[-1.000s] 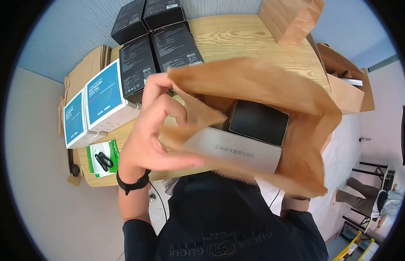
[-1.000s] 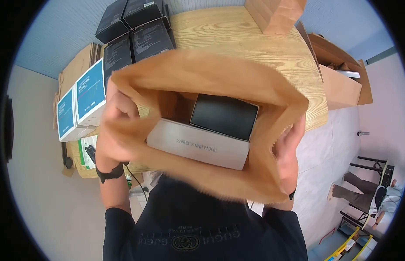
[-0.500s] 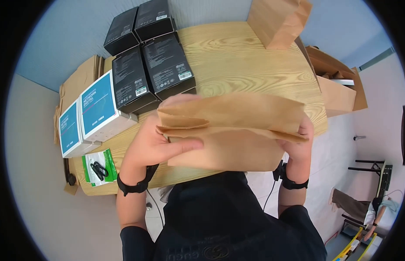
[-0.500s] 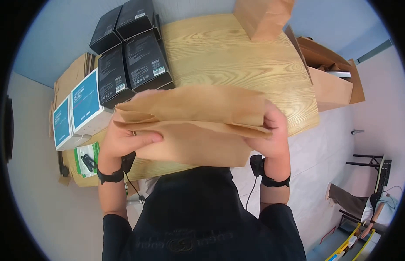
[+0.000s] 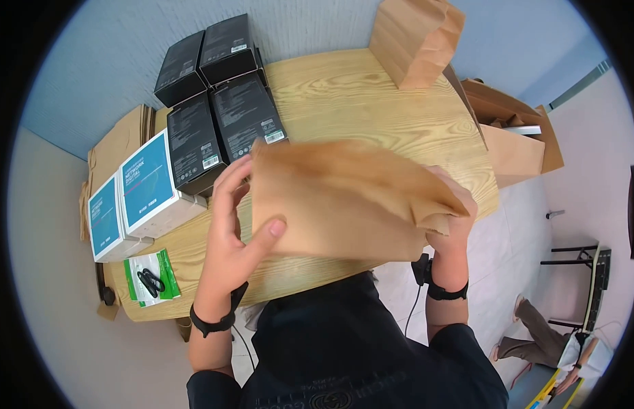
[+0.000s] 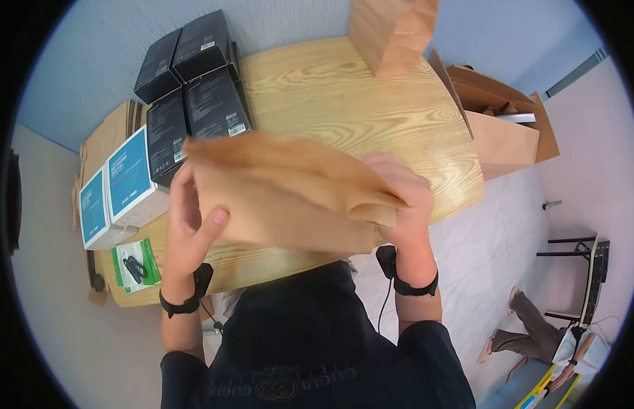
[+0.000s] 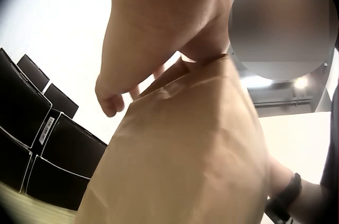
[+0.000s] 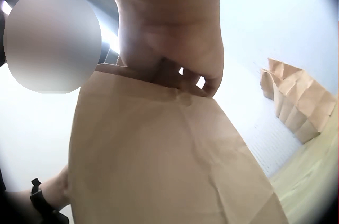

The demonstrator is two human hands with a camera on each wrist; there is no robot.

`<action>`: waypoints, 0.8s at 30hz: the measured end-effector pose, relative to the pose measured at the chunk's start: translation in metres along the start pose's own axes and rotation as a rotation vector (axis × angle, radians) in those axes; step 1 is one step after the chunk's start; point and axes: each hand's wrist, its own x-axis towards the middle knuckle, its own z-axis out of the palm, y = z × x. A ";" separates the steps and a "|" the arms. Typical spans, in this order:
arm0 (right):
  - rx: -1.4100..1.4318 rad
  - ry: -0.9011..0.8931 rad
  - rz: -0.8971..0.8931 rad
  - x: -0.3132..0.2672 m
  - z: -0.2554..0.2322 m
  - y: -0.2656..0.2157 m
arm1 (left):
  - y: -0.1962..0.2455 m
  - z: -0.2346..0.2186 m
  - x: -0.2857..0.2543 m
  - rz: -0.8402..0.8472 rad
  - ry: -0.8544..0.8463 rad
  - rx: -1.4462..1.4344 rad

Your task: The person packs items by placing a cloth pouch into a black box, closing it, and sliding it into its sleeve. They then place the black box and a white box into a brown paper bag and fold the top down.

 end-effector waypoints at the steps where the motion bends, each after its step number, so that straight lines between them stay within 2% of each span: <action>1: 0.002 -0.002 0.002 -0.003 -0.001 -0.004 | -0.003 -0.010 -0.004 0.020 -0.066 0.210; 3: -0.251 0.054 0.043 -0.011 -0.005 -0.011 | 0.006 -0.008 -0.009 0.011 -0.111 0.226; 4: -0.247 0.049 0.045 -0.011 -0.006 -0.010 | 0.010 -0.007 -0.010 0.005 -0.157 0.243; 6: -0.240 -0.038 -0.149 -0.008 -0.007 -0.007 | 0.010 -0.004 -0.006 0.039 -0.180 0.273; 8: -0.214 -0.058 -0.191 -0.004 -0.009 -0.007 | 0.010 0.002 0.006 0.164 -0.099 0.311; 10: -0.192 -0.077 -0.234 0.000 -0.008 -0.010 | 0.020 0.008 0.026 0.175 -0.084 0.307; 12: -0.213 -0.184 -0.161 0.004 -0.008 -0.014 | 0.039 0.017 0.050 0.408 -0.102 0.397; 13: -0.213 -0.186 -0.162 0.004 -0.007 -0.014 | 0.044 0.022 0.059 0.408 -0.100 0.397; 15: -0.225 -0.268 -0.177 0.005 -0.005 -0.013 | 0.055 0.030 0.076 0.695 -0.180 0.807; 16: -0.225 -0.267 -0.176 0.004 -0.006 -0.014 | 0.062 0.035 0.082 0.696 -0.180 0.806; 18: -0.286 -0.343 -0.156 0.002 -0.007 -0.017 | 0.074 0.042 0.093 0.891 -0.371 1.025; 19: -0.288 -0.340 -0.153 0.001 -0.008 -0.017 | 0.075 0.042 0.098 0.894 -0.375 1.021; 21: -0.296 -0.300 -0.107 0.001 -0.007 -0.017 | 0.076 0.041 0.111 0.817 -0.579 1.075; 24: -0.314 -0.234 -0.093 -0.004 -0.003 -0.019 | 0.064 0.039 0.133 0.796 -0.489 1.010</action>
